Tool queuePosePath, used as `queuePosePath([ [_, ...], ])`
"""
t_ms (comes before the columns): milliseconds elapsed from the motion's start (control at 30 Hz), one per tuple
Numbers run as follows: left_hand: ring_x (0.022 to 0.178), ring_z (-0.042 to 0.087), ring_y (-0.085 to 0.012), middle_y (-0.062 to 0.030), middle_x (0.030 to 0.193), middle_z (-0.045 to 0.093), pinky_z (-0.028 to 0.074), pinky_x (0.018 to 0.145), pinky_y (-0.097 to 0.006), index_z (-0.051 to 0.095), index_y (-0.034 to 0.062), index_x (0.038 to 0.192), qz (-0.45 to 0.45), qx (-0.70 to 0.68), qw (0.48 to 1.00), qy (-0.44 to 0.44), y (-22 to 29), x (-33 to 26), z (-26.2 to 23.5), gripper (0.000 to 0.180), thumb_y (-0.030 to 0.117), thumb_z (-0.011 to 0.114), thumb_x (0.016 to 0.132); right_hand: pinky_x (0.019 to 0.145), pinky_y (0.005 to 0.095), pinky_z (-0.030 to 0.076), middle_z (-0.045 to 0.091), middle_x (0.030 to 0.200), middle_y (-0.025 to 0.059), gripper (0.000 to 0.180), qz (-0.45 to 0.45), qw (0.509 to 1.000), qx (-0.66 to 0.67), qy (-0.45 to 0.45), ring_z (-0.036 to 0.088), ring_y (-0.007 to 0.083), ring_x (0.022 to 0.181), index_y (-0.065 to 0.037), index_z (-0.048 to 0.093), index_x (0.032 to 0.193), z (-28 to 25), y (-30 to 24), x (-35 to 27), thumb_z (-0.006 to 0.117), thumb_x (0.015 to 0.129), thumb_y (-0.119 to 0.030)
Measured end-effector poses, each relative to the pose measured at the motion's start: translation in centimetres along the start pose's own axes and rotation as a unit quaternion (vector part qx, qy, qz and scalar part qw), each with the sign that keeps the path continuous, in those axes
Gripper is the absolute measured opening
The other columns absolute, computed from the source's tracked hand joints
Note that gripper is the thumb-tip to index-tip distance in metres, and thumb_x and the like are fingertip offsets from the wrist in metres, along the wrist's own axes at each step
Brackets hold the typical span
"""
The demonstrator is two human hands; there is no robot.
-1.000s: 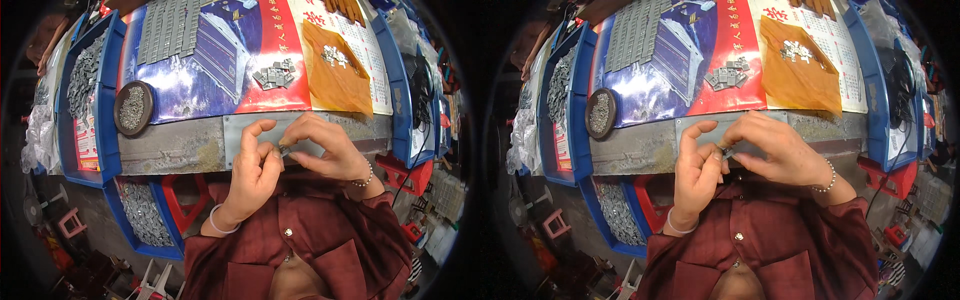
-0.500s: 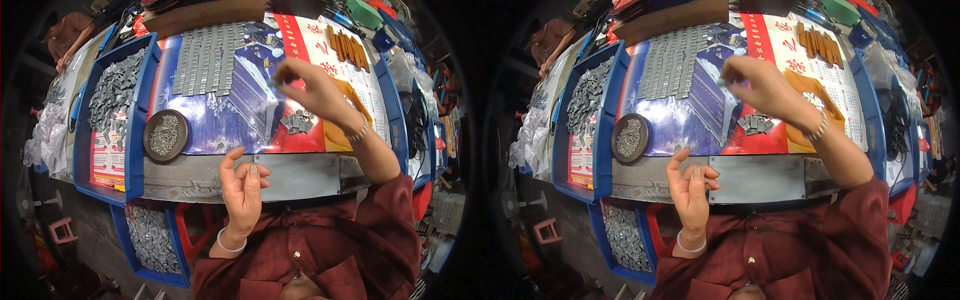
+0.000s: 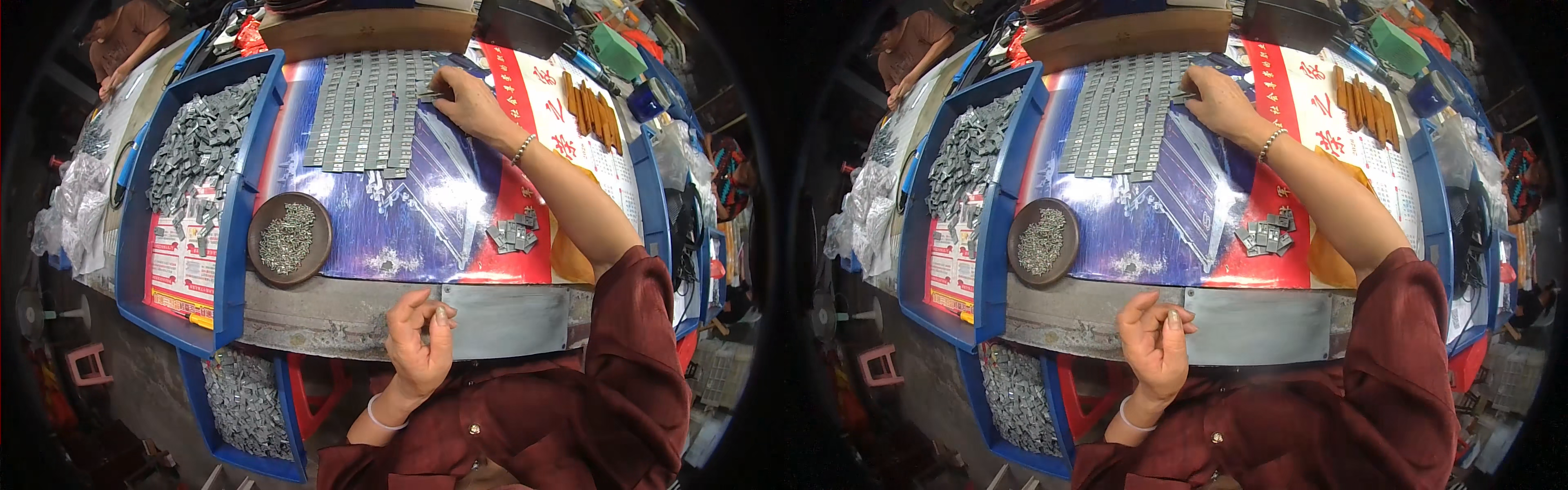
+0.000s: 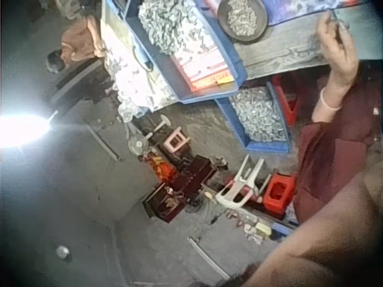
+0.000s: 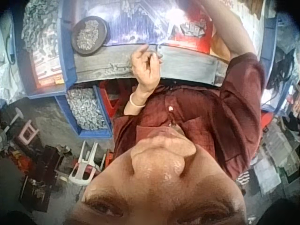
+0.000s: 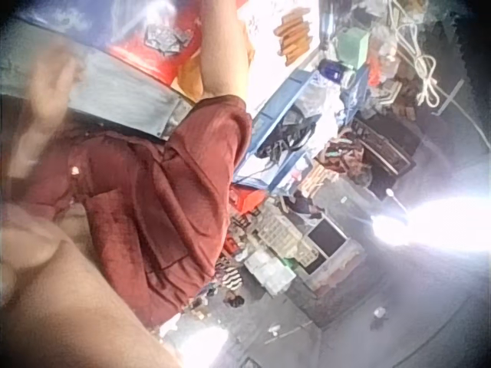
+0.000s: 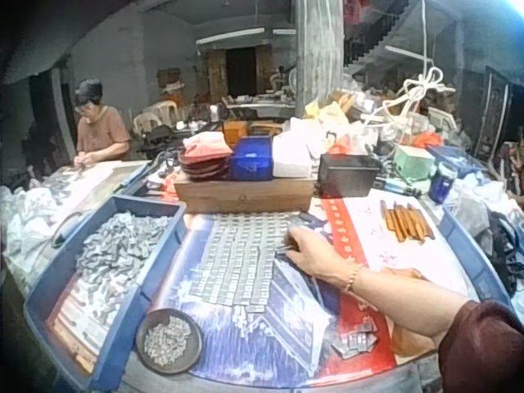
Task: Assembling small hardware components by manually inserting plastic pieces into metal housings.
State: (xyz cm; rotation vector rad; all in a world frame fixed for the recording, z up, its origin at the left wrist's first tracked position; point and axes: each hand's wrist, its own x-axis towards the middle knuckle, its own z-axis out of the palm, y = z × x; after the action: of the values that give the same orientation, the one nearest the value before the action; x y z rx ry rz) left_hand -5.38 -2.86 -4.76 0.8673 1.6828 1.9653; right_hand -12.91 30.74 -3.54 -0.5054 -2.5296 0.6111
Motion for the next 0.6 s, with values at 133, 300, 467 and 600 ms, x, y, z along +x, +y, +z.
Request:
queuePosePath([
  [133, 0.072, 0.058, -0.0121, -0.0129, 0.086, 0.061, 0.053, 0.065, -0.025, 0.033, -0.0012, 0.126, 0.002, 0.020, 1.000, -0.013, 0.0, 0.0, -0.2, 0.036, -0.002, 0.047, 0.093, 0.074, 0.0411, 0.047, 0.059, 0.084, 0.0169, 0.015, -0.003, 1.000, 0.000, 0.015, 0.060, 0.0343, 0.082, 0.000, 0.055, 0.088, 0.5, 0.5, 0.4, 0.063, 0.076, -0.005],
  [300, 0.071, 0.058, -0.0118, -0.0129, 0.085, 0.061, 0.053, 0.065, -0.025, 0.034, -0.0015, 0.125, 0.000, 0.029, 1.000, -0.006, -0.1, 0.0, 0.1, 0.035, -0.002, 0.047, 0.093, 0.074, 0.0410, 0.047, 0.058, 0.083, 0.0166, 0.015, -0.003, 1.000, 0.005, 0.025, 0.059, 0.0338, 0.081, 0.000, 0.055, 0.086, 0.4, 0.8, 0.2, 0.063, 0.075, -0.006],
  [467, 0.071, 0.058, -0.0119, -0.0124, 0.085, 0.061, 0.053, 0.065, -0.024, 0.035, -0.0016, 0.124, -0.005, 0.020, 1.000, -0.003, 0.0, 0.0, 0.4, 0.033, -0.002, 0.047, 0.093, 0.075, 0.0280, 0.050, 0.063, 0.089, 0.0085, 0.017, 0.105, 0.989, 0.096, -0.041, 0.062, 0.0155, 0.081, 0.002, 0.058, 0.097, -3.1, -1.0, -1.8, 0.064, 0.082, -0.005],
  [600, 0.072, 0.058, -0.0121, -0.0119, 0.085, 0.060, 0.053, 0.065, -0.024, 0.038, -0.0017, 0.123, -0.013, 0.013, 1.000, 0.010, 0.1, 0.0, 0.4, 0.030, -0.001, 0.047, 0.094, 0.077, 0.0269, 0.049, 0.063, 0.089, 0.0059, 0.015, 0.049, 0.993, 0.080, -0.071, 0.061, 0.0130, 0.083, 0.002, 0.058, 0.098, -7.7, -3.2, -6.1, 0.061, 0.085, -0.004],
])
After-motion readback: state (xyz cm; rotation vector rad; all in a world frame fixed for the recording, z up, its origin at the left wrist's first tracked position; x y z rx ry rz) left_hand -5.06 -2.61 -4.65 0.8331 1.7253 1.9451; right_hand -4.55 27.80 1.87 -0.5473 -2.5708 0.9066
